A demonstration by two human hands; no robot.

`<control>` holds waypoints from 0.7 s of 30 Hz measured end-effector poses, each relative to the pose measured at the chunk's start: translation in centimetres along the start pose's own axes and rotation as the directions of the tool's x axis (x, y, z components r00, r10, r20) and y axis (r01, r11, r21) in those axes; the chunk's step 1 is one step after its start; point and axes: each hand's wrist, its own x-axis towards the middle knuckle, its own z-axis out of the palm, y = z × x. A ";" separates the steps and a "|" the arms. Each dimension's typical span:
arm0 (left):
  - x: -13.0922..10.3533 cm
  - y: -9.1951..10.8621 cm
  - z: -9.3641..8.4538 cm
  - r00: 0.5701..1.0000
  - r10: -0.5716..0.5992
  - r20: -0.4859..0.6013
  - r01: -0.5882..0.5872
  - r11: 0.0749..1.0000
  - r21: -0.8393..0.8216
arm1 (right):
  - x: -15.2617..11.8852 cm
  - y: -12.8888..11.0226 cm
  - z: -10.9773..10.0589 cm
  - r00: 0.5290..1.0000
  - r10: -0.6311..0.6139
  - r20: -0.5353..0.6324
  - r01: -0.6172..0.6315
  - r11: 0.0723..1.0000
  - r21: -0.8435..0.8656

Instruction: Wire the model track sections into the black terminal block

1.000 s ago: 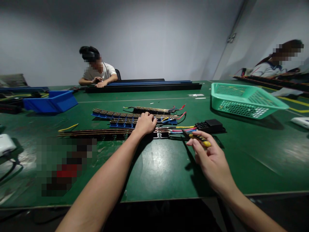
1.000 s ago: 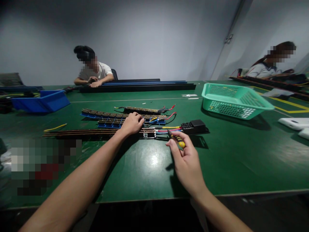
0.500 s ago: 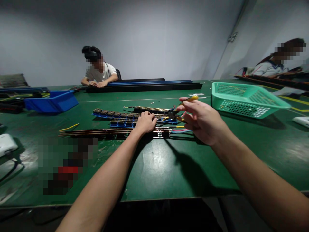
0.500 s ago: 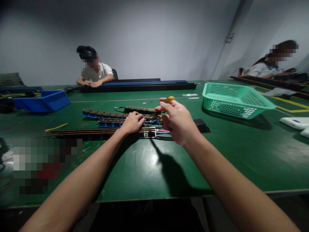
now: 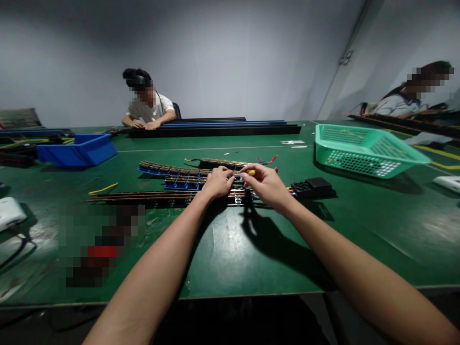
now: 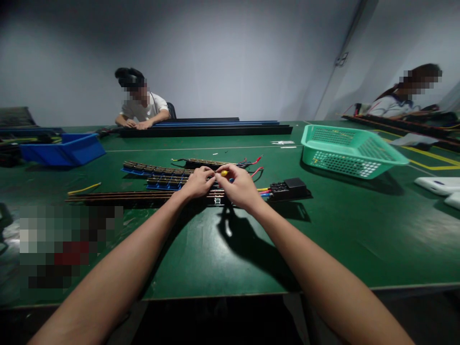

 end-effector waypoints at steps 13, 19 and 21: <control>0.0 0.1 0.0 1.000 0.009 -0.004 -0.008 1.000 0.018 | -1.3 0.2 0.8 0.999 -0.004 -0.052 0.003 1.000 -0.024; 0.2 -0.1 0.2 1.000 0.008 -0.021 -0.008 1.000 -0.003 | -0.5 -2.2 -1.9 0.949 0.228 -0.216 -0.126 0.907 0.402; 0.2 -0.1 0.1 1.000 0.005 -0.012 -0.005 1.000 -0.009 | -0.3 -2.6 -2.7 0.940 0.197 -0.278 -0.075 0.915 0.396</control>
